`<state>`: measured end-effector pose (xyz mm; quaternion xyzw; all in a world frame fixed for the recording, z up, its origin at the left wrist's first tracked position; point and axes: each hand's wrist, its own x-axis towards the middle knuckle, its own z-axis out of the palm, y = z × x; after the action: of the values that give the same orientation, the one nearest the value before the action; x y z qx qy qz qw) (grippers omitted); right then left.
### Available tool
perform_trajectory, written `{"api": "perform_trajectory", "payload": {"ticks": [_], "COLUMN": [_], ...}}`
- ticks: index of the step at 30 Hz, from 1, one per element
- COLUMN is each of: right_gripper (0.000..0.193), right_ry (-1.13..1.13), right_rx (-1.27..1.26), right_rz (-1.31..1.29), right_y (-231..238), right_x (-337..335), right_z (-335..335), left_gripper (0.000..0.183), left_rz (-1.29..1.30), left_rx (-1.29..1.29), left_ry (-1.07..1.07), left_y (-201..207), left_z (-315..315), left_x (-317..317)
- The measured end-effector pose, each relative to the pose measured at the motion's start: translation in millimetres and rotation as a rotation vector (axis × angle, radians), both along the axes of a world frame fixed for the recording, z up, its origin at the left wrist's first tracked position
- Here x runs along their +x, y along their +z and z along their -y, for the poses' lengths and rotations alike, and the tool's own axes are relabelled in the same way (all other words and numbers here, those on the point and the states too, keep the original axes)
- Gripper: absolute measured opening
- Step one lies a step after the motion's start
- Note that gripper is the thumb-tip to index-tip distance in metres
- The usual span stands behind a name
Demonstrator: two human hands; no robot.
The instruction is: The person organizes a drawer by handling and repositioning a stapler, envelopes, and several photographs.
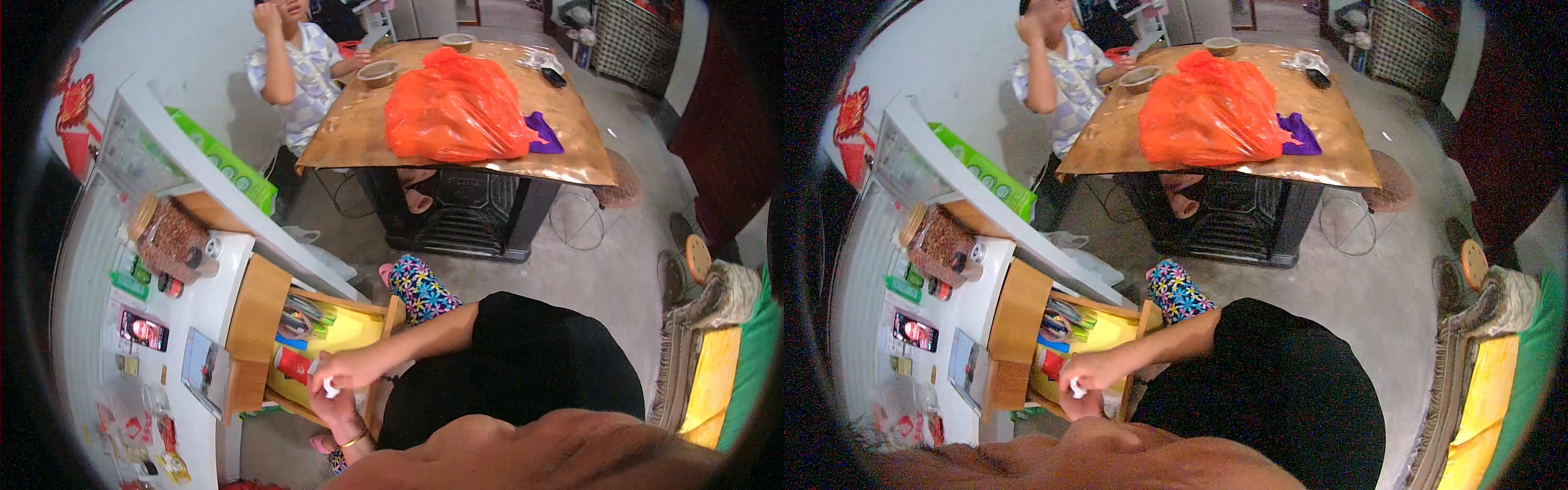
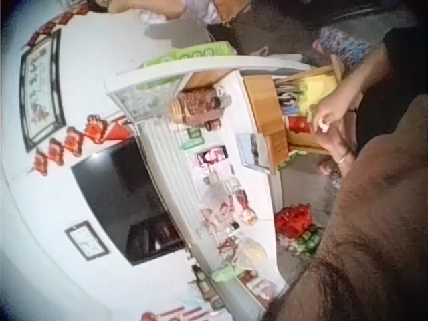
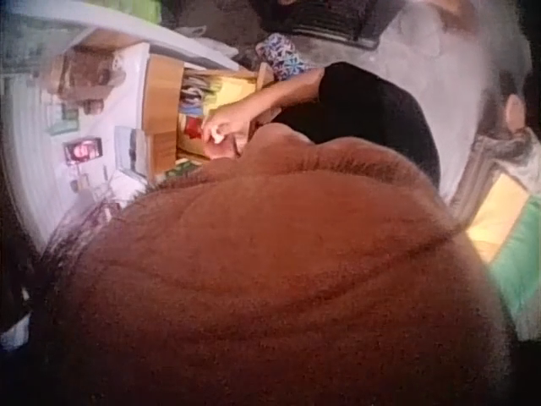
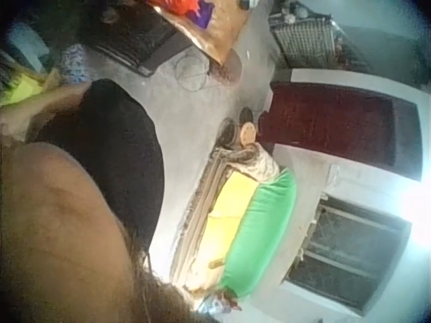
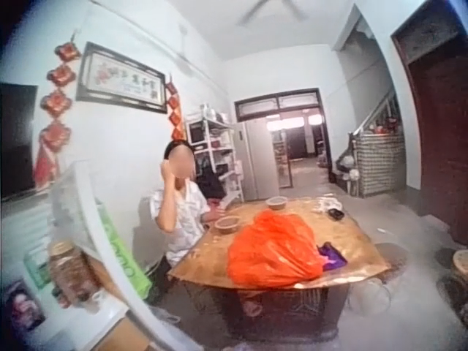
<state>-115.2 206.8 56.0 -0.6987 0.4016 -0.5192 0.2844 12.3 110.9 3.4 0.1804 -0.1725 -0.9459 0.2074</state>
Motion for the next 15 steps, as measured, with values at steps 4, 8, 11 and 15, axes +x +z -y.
{"api": "perform_trajectory", "payload": {"ticks": [4,8,11,15], "right_gripper": [0.043,0.038,0.037,0.031], "right_ry": [-0.778,-0.675,-0.847,-0.624], "right_rx": [-0.318,-0.958,-1.086,-0.657], "right_rz": [-0.022,1.101,1.107,1.137], "right_y": [43,111,121,89], "right_x": [-98,-184,-197,-158], "right_z": [-44,-128,-155,-103], "left_gripper": [0.036,0.037,0.036,0.033], "left_rz": [-0.038,-0.008,0.021,-0.011], "left_rx": [-0.036,0.036,0.101,0.0], "left_ry": [0.091,0.125,0.119,0.005], "left_y": [22,38,38,31], "left_z": [1,-4,-5,-12], "left_x": [-5,-13,-16,-21]}}
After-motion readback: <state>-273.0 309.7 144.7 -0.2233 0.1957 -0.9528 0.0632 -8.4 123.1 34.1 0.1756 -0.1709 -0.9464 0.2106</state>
